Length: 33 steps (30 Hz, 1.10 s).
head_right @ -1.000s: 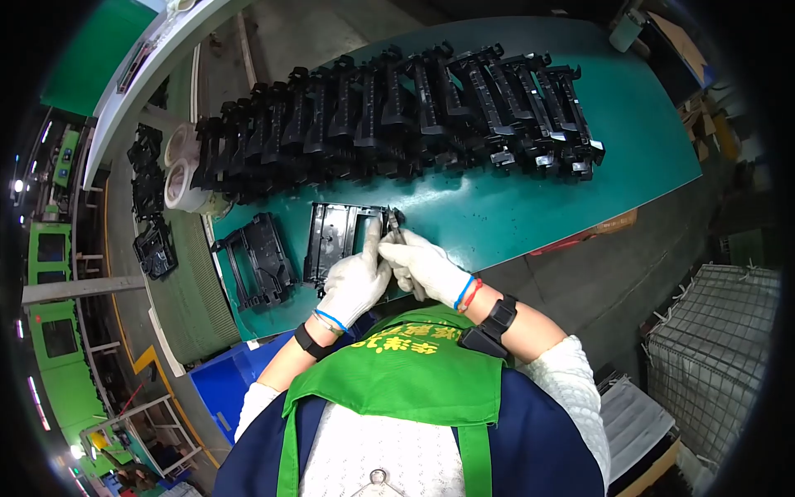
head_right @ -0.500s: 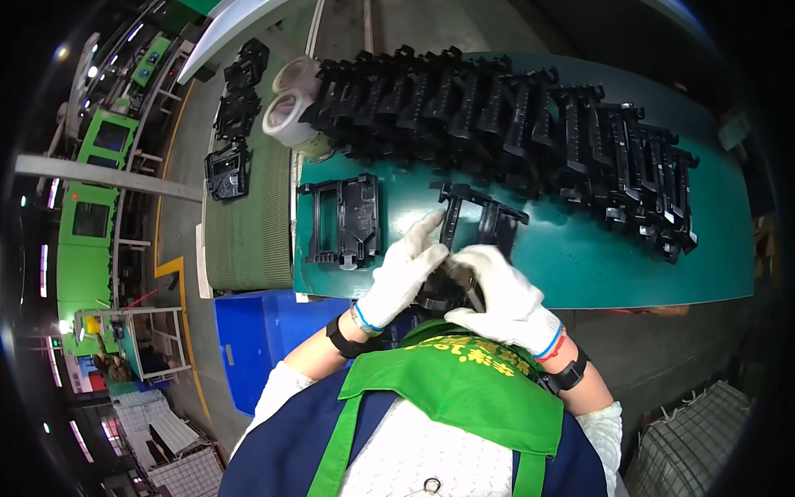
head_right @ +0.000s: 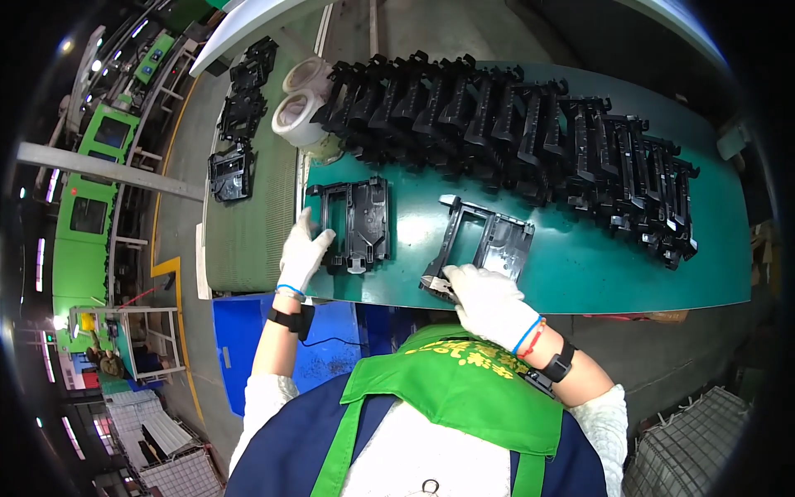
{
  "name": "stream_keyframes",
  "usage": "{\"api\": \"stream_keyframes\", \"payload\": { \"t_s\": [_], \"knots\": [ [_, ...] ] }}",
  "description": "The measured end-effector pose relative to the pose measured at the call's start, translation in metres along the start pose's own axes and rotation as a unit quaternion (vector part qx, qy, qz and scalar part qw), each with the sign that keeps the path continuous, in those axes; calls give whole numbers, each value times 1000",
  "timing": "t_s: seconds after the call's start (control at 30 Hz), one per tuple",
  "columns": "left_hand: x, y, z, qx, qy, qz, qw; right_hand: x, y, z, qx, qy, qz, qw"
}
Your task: Inspecting and deburring molded plastic parts at a factory workstation.
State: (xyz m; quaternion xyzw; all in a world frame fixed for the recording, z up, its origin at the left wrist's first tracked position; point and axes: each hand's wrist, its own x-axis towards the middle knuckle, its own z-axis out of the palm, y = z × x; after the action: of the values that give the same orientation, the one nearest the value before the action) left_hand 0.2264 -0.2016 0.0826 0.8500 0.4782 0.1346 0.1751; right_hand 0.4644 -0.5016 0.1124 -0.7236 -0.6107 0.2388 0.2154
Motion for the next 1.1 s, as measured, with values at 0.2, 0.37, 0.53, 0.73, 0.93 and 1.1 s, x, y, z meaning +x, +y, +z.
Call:
{"api": "stream_keyframes", "payload": {
  "t_s": [0.2,0.37,0.53,0.73,0.93,1.1],
  "knots": [
    [3,-10,-7,-410,-215,-96,881,12,-3,10,16,-121,83,989],
    [-29,81,-60,-466,-224,-61,854,-44,15,-10,124,55,105,985],
    [-51,197,-100,-435,-350,-9,830,-124,32,-37,457,217,106,856],
    [-71,351,-90,-452,-485,191,724,-258,53,-78,385,560,35,733],
    [-98,526,9,-360,-555,276,697,-323,123,-109,272,724,167,612],
    [-118,641,100,-290,-484,287,774,-335,197,-112,308,769,148,540]
  ]
}}
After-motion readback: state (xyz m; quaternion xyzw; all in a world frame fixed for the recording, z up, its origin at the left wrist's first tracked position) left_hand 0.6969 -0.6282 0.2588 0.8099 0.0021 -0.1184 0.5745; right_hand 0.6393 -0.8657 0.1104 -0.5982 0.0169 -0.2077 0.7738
